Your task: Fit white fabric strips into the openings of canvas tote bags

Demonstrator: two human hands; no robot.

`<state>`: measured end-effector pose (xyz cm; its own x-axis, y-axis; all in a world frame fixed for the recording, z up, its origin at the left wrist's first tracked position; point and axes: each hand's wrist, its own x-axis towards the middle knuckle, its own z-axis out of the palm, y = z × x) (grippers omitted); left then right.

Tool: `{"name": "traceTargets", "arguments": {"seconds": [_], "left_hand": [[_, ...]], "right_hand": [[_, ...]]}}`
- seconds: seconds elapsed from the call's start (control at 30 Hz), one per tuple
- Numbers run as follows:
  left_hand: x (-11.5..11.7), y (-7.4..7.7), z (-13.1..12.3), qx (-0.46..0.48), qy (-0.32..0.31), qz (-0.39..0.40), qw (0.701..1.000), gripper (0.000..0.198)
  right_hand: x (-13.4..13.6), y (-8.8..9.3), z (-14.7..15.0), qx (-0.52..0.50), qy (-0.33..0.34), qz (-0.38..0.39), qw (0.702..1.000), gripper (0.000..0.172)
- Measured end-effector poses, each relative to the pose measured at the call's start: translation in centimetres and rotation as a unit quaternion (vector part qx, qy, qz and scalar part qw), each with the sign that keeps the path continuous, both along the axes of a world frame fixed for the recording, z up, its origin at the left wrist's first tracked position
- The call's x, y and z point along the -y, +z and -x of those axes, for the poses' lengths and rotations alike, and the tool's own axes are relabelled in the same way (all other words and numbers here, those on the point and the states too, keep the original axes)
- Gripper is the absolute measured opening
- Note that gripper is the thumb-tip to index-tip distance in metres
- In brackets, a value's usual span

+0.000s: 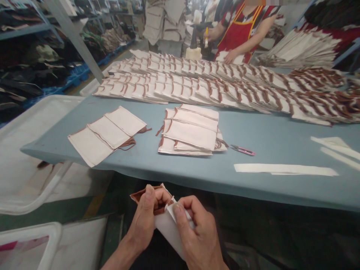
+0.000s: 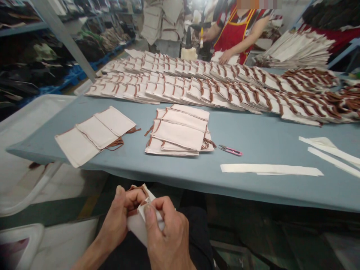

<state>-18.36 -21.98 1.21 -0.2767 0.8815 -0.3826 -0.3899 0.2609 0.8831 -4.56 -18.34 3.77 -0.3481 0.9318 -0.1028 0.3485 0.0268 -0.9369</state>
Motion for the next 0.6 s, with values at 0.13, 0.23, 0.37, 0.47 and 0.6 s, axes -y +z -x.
{"name": "traceTargets", "arguments": {"seconds": [0.13, 0.23, 0.37, 0.47, 0.6], "left_hand": [[0.12, 0.16, -0.13, 0.019, 0.007, 0.010, 1.000, 0.085], [0.06, 0.52, 0.04, 0.039, 0.006, 0.016, 0.999, 0.088], [-0.06, 0.68, 0.27, 0.049, 0.005, 0.030, 0.998, 0.089], [0.06, 0.44, 0.33, 0.045, 0.005, 0.031, 0.998, 0.089], [0.34, 0.14, 0.25, 0.050, 0.007, 0.022, 0.998, 0.089]], "right_hand": [[-0.37, -0.36, -0.10, 0.018, 0.019, -0.071, 0.997, 0.028], [-0.60, 0.03, -0.13, 0.027, 0.032, -0.102, 0.994, 0.027], [-0.52, 0.27, -0.15, 0.042, 0.043, -0.112, 0.992, 0.024], [-0.25, -0.03, -0.23, 0.055, 0.045, -0.110, 0.991, 0.025], [0.15, -0.28, -0.15, 0.052, 0.036, -0.121, 0.991, 0.025]]}}
